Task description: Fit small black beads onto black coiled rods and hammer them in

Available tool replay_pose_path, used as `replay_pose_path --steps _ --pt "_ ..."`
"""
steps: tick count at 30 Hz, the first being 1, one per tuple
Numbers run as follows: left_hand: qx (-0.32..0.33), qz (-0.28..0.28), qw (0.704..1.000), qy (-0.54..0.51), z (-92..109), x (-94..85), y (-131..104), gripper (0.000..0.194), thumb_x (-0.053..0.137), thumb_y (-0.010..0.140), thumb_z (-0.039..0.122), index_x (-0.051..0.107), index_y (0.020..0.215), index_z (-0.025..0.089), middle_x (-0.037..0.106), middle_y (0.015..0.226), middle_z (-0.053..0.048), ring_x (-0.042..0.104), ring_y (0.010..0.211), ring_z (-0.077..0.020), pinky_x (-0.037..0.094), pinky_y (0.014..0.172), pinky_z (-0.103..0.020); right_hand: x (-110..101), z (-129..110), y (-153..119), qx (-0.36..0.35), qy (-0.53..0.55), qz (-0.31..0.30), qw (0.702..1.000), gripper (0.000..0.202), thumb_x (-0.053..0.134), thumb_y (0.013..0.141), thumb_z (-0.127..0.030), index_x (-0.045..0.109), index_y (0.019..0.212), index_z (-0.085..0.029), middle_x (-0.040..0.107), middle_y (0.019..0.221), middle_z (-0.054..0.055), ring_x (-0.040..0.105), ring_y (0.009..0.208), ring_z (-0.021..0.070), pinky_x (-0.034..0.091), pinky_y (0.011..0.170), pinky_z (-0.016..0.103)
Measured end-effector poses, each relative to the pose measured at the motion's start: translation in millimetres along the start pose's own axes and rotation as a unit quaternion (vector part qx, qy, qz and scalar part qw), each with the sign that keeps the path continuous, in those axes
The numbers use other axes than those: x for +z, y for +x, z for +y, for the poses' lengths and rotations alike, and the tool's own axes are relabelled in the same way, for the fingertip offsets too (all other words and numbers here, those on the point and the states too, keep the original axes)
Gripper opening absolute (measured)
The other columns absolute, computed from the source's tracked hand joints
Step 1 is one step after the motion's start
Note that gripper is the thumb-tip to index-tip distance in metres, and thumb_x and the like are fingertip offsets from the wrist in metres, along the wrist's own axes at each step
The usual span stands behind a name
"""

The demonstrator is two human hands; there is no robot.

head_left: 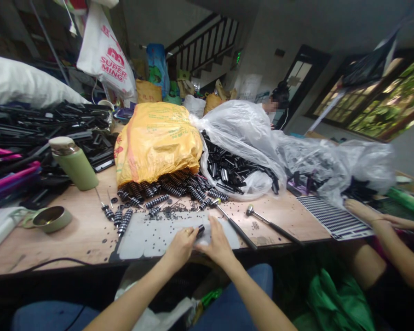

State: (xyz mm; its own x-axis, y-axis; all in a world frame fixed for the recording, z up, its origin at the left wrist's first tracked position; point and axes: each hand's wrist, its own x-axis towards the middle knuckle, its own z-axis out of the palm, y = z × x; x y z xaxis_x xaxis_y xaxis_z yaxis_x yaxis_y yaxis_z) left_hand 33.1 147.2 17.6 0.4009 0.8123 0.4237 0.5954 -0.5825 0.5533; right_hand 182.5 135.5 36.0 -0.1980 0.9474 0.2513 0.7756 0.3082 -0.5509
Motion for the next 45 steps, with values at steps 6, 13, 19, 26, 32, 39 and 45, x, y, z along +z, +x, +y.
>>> replay_pose_path --steps 6,13,19,26,32,39,45 --pt "0.094 -0.064 0.968 0.225 -9 -18.3 0 0.03 0.044 0.083 0.014 0.052 0.112 0.015 0.062 0.093 -0.009 0.054 0.089 -0.0205 0.036 0.08 -0.04 -61 49 -4 0.221 -0.299 0.025 0.928 0.021 0.044 0.085 -0.029 0.055 0.091 -0.011 0.059 0.094 0.018 0.055 0.093 0.0302 0.041 0.076 0.04" --pt "0.074 -0.071 0.96 0.262 -6 -23.2 -1 0.037 0.042 0.082 0.008 0.052 0.116 0.019 0.063 0.102 -0.01 0.053 0.097 -0.0228 0.032 0.086 -0.046 -59 11 -64 0.173 -0.102 -0.03 0.979 0.039 0.014 0.092 -0.037 0.047 0.079 -0.02 0.061 0.063 0.006 0.061 0.061 0.0199 0.036 0.053 0.025" --pt "0.035 -0.092 0.96 0.264 19 -9.4 -8 0.041 0.038 0.084 0.019 0.044 0.124 0.01 0.053 0.122 -0.016 0.043 0.117 -0.0268 0.028 0.097 -0.046 -64 -25 -72 0.175 -0.041 -0.035 0.983 0.042 0.011 0.091 -0.042 0.043 0.073 -0.022 0.059 0.058 0.006 0.059 0.053 0.0207 0.034 0.048 0.026" --pt "0.046 -0.097 0.964 0.243 19 11.8 -18 0.06 0.039 0.082 0.034 0.031 0.131 0.0 0.034 0.136 -0.023 0.023 0.129 -0.0311 0.022 0.102 -0.047 -39 -63 -67 0.094 -0.062 -0.122 0.986 0.034 0.021 0.091 -0.035 0.051 0.088 -0.02 0.064 0.068 0.007 0.062 0.06 0.0215 0.036 0.051 0.025" --pt "-0.041 -0.128 0.974 0.183 29 -1.5 -2 0.037 0.036 0.081 0.008 0.05 0.115 0.008 0.059 0.105 -0.017 0.053 0.099 -0.0233 0.042 0.083 -0.037 -39 -40 -61 0.128 -0.064 -0.09 0.986 0.041 0.012 0.093 -0.037 0.046 0.075 -0.022 0.061 0.061 0.003 0.061 0.057 0.0186 0.035 0.051 0.024" --pt "-0.15 -0.079 0.95 0.263 -11 -73.4 40 0.025 0.037 0.082 0.013 0.062 0.088 0.013 0.057 0.09 -0.013 0.052 0.087 -0.0222 0.042 0.072 -0.032 -67 42 -41 0.242 -0.24 -0.067 0.938 0.035 0.022 0.092 -0.036 0.049 0.079 -0.019 0.064 0.068 0.01 0.062 0.067 0.0247 0.037 0.056 0.029" --pt "-0.177 -0.06 0.931 0.315 -82 -97.0 86 0.021 0.045 0.078 0.018 0.064 0.08 0.009 0.054 0.099 -0.02 0.046 0.096 -0.03 0.038 0.073 -0.037 -64 67 1 0.152 -0.289 0.037 0.944 0.027 0.034 0.089 -0.032 0.054 0.091 -0.015 0.06 0.092 0.012 0.054 0.09 0.0253 0.039 0.075 0.034"
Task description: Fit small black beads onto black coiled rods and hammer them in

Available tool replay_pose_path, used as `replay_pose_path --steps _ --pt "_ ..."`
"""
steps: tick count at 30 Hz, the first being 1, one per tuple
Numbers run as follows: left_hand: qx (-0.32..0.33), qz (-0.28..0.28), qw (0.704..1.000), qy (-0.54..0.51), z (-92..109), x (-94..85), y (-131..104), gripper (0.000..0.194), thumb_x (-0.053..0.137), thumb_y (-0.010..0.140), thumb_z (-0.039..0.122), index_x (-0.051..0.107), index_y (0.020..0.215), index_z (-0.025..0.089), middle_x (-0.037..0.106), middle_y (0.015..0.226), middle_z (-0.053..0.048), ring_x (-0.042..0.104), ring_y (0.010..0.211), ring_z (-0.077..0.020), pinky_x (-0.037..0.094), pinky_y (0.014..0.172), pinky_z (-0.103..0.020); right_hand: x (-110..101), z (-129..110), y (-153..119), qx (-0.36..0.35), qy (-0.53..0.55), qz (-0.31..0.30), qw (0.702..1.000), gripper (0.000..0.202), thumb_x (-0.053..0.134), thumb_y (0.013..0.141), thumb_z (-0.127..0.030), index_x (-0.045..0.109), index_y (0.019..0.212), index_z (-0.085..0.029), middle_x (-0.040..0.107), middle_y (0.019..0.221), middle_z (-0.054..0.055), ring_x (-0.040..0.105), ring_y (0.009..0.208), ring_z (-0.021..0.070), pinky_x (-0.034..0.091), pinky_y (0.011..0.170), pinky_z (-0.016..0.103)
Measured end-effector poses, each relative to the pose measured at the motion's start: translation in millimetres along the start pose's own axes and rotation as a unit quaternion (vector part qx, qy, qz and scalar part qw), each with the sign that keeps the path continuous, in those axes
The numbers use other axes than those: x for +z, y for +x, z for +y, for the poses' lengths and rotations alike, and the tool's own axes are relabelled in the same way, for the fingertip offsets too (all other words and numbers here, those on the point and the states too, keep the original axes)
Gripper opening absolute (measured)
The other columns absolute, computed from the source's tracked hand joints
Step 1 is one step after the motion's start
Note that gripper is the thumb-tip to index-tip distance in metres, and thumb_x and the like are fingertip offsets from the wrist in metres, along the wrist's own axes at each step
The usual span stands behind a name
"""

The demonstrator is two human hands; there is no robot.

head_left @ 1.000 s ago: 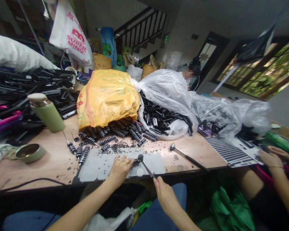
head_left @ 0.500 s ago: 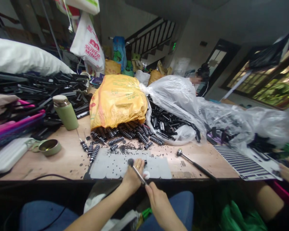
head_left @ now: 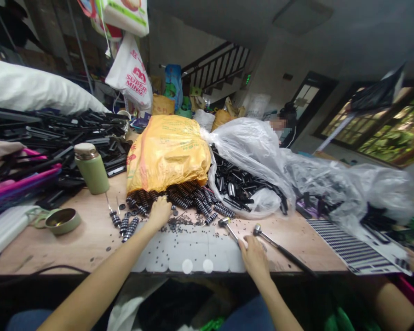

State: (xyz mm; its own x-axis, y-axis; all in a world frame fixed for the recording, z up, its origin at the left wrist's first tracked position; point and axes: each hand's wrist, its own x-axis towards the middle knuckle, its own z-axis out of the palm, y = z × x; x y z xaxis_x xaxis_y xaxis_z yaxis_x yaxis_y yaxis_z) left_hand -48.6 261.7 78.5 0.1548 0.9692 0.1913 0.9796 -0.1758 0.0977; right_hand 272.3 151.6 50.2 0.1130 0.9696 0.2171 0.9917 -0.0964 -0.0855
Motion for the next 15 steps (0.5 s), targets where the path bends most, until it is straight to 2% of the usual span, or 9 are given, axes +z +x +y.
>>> replay_pose_path --steps 3,5,8,10,13,15 --pt "0.023 0.001 1.0 0.009 3 5.8 4 0.019 0.048 0.077 0.021 0.064 0.077 0.011 0.053 0.102 -0.019 0.044 0.099 -0.029 0.036 0.077 -0.038 -8 -18 53 -0.028 0.016 0.034 0.999 0.023 0.035 0.089 -0.026 0.054 0.096 -0.015 0.057 0.101 0.01 0.049 0.098 0.0217 0.035 0.085 0.031" --pt "0.041 0.012 0.999 0.011 7 5.6 2 0.019 0.047 0.079 0.022 0.063 0.079 0.012 0.054 0.102 -0.017 0.044 0.1 -0.0287 0.035 0.079 -0.038 -14 -29 95 0.013 0.015 0.033 0.999 0.023 0.037 0.088 -0.023 0.052 0.103 -0.014 0.055 0.108 0.011 0.045 0.103 0.0207 0.034 0.086 0.03" --pt "0.056 0.072 0.995 -0.037 12 0.9 -5 0.02 0.044 0.081 0.024 0.058 0.089 0.013 0.057 0.099 -0.016 0.045 0.1 -0.0288 0.035 0.081 -0.039 -18 -38 151 0.051 0.02 0.021 0.998 0.026 0.038 0.086 -0.021 0.052 0.105 -0.01 0.055 0.108 0.015 0.045 0.104 0.0227 0.035 0.083 0.031" --pt "0.039 0.121 0.984 -0.125 16 -3.7 -10 0.022 0.041 0.083 0.026 0.055 0.094 0.013 0.058 0.095 -0.015 0.049 0.096 -0.0276 0.036 0.08 -0.039 -16 -41 174 0.062 0.031 -0.007 0.998 0.026 0.047 0.081 -0.022 0.055 0.101 -0.008 0.058 0.101 0.017 0.049 0.099 0.0236 0.038 0.078 0.03" --pt "-0.02 0.137 0.936 -0.324 27 -11.1 -23 0.023 0.036 0.085 0.033 0.049 0.095 0.017 0.06 0.082 -0.008 0.055 0.082 -0.0223 0.041 0.074 -0.034 -7 -42 182 0.05 0.051 -0.056 0.996 0.025 0.061 0.07 -0.022 0.061 0.091 -0.009 0.062 0.093 0.015 0.053 0.093 0.0234 0.039 0.074 0.029" --pt "-0.055 0.105 0.876 -0.468 38 -15.5 -34 0.022 0.036 0.084 0.039 0.048 0.086 0.02 0.056 0.067 -0.001 0.055 0.064 -0.0174 0.043 0.063 -0.029 -3 -40 174 0.043 0.064 -0.07 0.995 0.018 0.061 0.07 -0.018 0.063 0.086 -0.009 0.062 0.091 0.015 0.053 0.094 0.0239 0.039 0.076 0.03"
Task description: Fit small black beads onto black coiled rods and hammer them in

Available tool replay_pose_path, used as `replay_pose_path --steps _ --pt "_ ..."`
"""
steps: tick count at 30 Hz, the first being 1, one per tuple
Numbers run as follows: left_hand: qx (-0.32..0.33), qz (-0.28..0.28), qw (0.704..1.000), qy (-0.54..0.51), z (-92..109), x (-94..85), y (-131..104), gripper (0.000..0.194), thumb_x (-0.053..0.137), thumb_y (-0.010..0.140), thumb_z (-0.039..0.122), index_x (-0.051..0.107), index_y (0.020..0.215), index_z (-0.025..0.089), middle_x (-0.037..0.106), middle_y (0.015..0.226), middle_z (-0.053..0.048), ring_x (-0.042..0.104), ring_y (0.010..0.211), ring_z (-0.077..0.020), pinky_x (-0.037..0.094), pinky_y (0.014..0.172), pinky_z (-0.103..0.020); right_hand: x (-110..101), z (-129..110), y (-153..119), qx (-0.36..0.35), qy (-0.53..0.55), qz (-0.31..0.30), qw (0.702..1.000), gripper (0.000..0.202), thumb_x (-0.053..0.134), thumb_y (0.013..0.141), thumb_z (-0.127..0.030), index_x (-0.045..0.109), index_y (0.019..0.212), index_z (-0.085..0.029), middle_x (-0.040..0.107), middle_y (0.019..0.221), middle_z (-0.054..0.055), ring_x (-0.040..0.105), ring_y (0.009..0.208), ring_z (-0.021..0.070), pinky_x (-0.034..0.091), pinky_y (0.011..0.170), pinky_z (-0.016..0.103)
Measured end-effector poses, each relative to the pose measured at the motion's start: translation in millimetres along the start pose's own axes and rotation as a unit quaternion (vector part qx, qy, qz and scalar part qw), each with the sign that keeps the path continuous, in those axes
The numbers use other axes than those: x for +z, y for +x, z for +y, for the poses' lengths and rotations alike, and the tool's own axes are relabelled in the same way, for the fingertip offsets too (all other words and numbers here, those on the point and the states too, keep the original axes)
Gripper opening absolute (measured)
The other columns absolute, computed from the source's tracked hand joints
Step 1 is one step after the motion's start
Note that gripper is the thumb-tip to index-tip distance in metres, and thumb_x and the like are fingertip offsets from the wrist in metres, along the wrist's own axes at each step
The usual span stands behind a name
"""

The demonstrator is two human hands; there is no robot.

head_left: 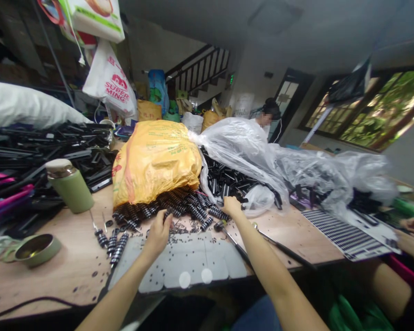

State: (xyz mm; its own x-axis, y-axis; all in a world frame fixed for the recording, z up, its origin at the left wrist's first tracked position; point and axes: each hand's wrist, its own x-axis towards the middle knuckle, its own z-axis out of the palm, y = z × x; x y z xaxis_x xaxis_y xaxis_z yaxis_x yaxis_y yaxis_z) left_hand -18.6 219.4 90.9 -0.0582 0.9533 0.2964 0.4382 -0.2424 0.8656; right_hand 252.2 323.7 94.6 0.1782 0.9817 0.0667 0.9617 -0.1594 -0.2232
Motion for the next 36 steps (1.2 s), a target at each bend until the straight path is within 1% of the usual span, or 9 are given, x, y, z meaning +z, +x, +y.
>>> replay_pose_path --steps 4,7,10,13,16,20,23,28,36 --pt "-0.116 -0.037 0.971 -0.208 16 9.0 -24 0.029 0.045 0.077 0.047 0.044 0.07 0.02 0.046 0.052 0.006 0.044 0.041 -0.0087 0.035 0.041 -0.019 -6 10 -25 -0.026 0.049 0.021 0.998 0.017 0.049 0.079 -0.015 0.065 0.084 -0.011 0.059 0.102 0.017 0.046 0.106 0.0255 0.034 0.086 0.037" --pt "-0.155 -0.041 0.961 -0.226 26 15.0 -34 0.028 0.057 0.069 0.045 0.049 0.071 0.018 0.041 0.043 0.009 0.037 0.035 -0.0066 0.028 0.036 -0.017 -19 9 -45 -0.074 0.116 0.04 0.99 0.02 0.048 0.082 -0.024 0.064 0.089 -0.015 0.051 0.118 0.012 0.04 0.113 0.0229 0.032 0.092 0.035" --pt "-0.157 -0.038 0.966 -0.203 38 21.1 -36 0.03 0.062 0.065 0.041 0.057 0.08 0.016 0.039 0.038 0.01 0.034 0.033 -0.0066 0.025 0.034 -0.017 -22 -5 -71 -0.134 0.185 0.002 0.974 0.027 0.046 0.084 -0.034 0.064 0.091 -0.015 0.06 0.102 0.007 0.054 0.094 0.0167 0.041 0.082 0.029" --pt "-0.163 -0.073 0.964 -0.198 49 28.0 -36 0.028 0.065 0.062 0.037 0.059 0.077 0.014 0.039 0.036 0.009 0.033 0.031 -0.0061 0.023 0.033 -0.017 -13 -25 -105 -0.208 0.335 -0.116 0.911 0.041 0.041 0.084 -0.047 0.063 0.096 -0.015 0.064 0.089 0.005 0.059 0.08 0.0156 0.046 0.071 0.029" --pt "-0.2 -0.109 0.944 -0.237 52 32.2 -40 0.024 0.064 0.062 0.036 0.052 0.065 0.016 0.037 0.033 0.009 0.029 0.028 -0.0051 0.021 0.031 -0.017 -11 -39 -137 -0.244 0.451 -0.152 0.845 0.057 0.046 0.076 -0.06 0.054 0.114 -0.017 0.057 0.111 0.01 0.055 0.098 0.0207 0.046 0.078 0.035" --pt "-0.229 -0.15 0.923 -0.269 45 29.8 -48 0.027 0.066 0.06 0.034 0.045 0.059 0.017 0.039 0.034 0.009 0.031 0.028 -0.0045 0.021 0.03 -0.016 -28 -41 -158 -0.371 0.295 -0.051 0.879 0.105 0.075 0.045 -0.054 0.028 0.134 -0.022 0.028 0.139 0.012 0.024 0.128 0.0279 0.024 0.102 0.045" --pt "-0.226 -0.159 0.917 -0.288 44 26.4 -52 0.029 0.066 0.061 0.039 0.048 0.066 0.016 0.04 0.037 0.009 0.032 0.028 -0.0039 0.021 0.029 -0.015 -36 -38 -162 -0.44 0.211 -0.04 0.872 0.104 0.076 0.049 -0.046 0.025 0.135 -0.019 0.035 0.134 0.013 0.028 0.126 0.0263 0.021 0.104 0.043" --pt "-0.228 -0.148 0.87 -0.411 48 23.7 -58 0.044 0.052 0.073 0.05 0.048 0.104 0.02 0.045 0.049 0.01 0.033 0.027 -0.0031 0.022 0.027 -0.013 -31 -35 -172 -0.404 0.234 -0.001 0.885 0.108 0.074 0.048 -0.054 0.023 0.134 -0.014 0.036 0.13 0.016 0.031 0.123 0.0288 0.026 0.103 0.043" --pt "-0.277 -0.101 0.857 -0.423 49 34.0 -67 0.038 0.058 0.071 0.046 0.054 0.094 0.016 0.044 0.041 0.009 0.034 0.025 -0.0047 0.025 0.026 -0.014 -24 -49 -201 -0.389 0.335 0.008 0.858 0.107 0.076 0.049 -0.049 0.019 0.133 -0.017 0.033 0.133 0.014 0.031 0.124 0.0277 0.026 0.105 0.041"
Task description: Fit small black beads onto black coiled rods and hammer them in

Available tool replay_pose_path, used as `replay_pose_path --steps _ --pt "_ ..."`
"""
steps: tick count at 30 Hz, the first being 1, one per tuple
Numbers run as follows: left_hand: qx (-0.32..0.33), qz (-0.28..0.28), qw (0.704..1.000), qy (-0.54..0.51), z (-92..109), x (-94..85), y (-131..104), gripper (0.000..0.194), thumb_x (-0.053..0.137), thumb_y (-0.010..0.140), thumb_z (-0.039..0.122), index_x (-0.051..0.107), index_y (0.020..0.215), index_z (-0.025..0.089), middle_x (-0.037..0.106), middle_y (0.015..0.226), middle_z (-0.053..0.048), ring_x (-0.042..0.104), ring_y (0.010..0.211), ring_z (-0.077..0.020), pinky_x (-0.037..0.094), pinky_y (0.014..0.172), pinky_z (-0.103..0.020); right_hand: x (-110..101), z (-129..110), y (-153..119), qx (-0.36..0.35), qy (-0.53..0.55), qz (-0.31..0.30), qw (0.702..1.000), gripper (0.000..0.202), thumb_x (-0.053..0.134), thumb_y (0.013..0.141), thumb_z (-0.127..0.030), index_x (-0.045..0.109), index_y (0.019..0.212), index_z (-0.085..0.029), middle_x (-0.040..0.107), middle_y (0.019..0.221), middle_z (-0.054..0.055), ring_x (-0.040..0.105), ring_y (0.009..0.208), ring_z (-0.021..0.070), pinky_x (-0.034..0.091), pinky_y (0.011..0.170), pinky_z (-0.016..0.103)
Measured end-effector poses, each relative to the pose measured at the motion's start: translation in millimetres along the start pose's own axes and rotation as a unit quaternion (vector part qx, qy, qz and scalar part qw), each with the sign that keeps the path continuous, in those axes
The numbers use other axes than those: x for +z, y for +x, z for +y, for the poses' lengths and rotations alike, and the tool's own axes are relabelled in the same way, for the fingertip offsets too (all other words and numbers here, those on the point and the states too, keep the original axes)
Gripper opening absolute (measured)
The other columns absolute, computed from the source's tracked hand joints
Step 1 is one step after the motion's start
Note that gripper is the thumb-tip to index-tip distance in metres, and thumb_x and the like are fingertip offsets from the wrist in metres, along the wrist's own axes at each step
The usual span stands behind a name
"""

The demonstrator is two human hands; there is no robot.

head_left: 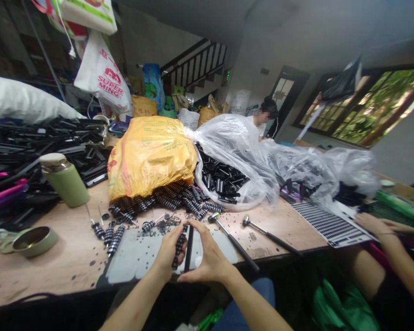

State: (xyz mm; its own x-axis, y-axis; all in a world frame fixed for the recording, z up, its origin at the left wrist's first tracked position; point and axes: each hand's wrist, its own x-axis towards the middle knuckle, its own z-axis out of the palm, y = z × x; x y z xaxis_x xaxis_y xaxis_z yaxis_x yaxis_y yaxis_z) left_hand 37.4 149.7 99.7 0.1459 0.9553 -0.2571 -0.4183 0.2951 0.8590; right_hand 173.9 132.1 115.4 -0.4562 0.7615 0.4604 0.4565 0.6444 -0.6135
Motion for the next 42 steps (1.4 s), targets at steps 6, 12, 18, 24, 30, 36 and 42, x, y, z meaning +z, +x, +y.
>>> replay_pose_path --steps 6,12,18,24,30,36,42 --pt "-0.027 0.001 0.999 -0.037 1 7.6 -5 0.027 0.056 0.072 0.04 0.054 0.081 0.015 0.051 0.045 0.004 0.052 0.036 -0.0128 0.041 0.034 -0.022 11 3 -3 0.03 -0.002 0.002 1.0 0.111 0.077 0.047 -0.05 0.017 0.133 -0.015 0.033 0.133 0.016 0.032 0.124 0.0262 0.027 0.105 0.04" --pt "-0.068 0.029 0.997 -0.006 1 12.9 -6 0.019 0.054 0.074 0.034 0.052 0.08 0.016 0.048 0.044 0.005 0.052 0.034 -0.0118 0.039 0.031 -0.019 15 9 -10 0.071 0.019 -0.005 0.997 0.113 0.079 0.043 -0.046 0.017 0.134 -0.016 0.035 0.132 0.015 0.034 0.123 0.0261 0.029 0.104 0.04" --pt "-0.126 0.026 0.991 0.031 0 21.4 -1 0.018 0.049 0.078 0.031 0.055 0.078 0.014 0.049 0.043 0.003 0.049 0.032 -0.0099 0.036 0.031 -0.017 22 17 -20 0.11 0.055 0.04 0.992 0.107 0.08 0.042 -0.035 0.021 0.13 -0.018 0.037 0.127 0.012 0.039 0.118 0.0244 0.033 0.101 0.038" --pt "-0.03 0.003 0.986 0.167 -21 11.7 12 0.023 0.045 0.079 0.031 0.06 0.081 0.013 0.057 0.063 -0.003 0.057 0.053 -0.014 0.049 0.051 -0.028 37 29 -26 0.124 -0.02 0.076 0.989 0.1 0.076 0.043 -0.031 0.025 0.127 -0.014 0.041 0.122 0.013 0.041 0.114 0.0265 0.034 0.099 0.04" --pt "0.291 -0.033 0.765 0.573 -66 -17.6 21 0.04 0.046 0.074 0.009 0.054 0.113 0.012 0.057 0.095 -0.011 0.052 0.09 -0.0202 0.044 0.083 -0.037 61 48 -39 0.16 -0.173 0.073 0.969 0.074 0.06 0.063 -0.024 0.027 0.128 -0.008 0.044 0.122 0.019 0.04 0.114 0.0281 0.035 0.096 0.043" --pt "0.341 -0.101 0.572 0.739 -56 -41.9 21 0.039 0.039 0.08 0.005 0.051 0.116 0.014 0.06 0.096 -0.011 0.052 0.087 -0.0194 0.041 0.077 -0.036 -8 81 -54 0.355 -0.425 0.055 0.831 0.031 0.048 0.081 -0.033 0.053 0.103 -0.012 0.056 0.104 0.018 0.049 0.1 0.0305 0.039 0.08 0.042" --pt "0.357 -0.06 0.506 0.782 -45 -41.3 10 0.038 0.038 0.083 0.008 0.05 0.118 0.016 0.062 0.099 -0.01 0.051 0.093 -0.0226 0.032 0.085 -0.045 -36 65 -77 0.384 -0.309 0.012 0.87 0.031 0.028 0.091 -0.034 0.051 0.079 -0.018 0.061 0.068 0.007 0.059 0.066 0.0202 0.038 0.058 0.026"
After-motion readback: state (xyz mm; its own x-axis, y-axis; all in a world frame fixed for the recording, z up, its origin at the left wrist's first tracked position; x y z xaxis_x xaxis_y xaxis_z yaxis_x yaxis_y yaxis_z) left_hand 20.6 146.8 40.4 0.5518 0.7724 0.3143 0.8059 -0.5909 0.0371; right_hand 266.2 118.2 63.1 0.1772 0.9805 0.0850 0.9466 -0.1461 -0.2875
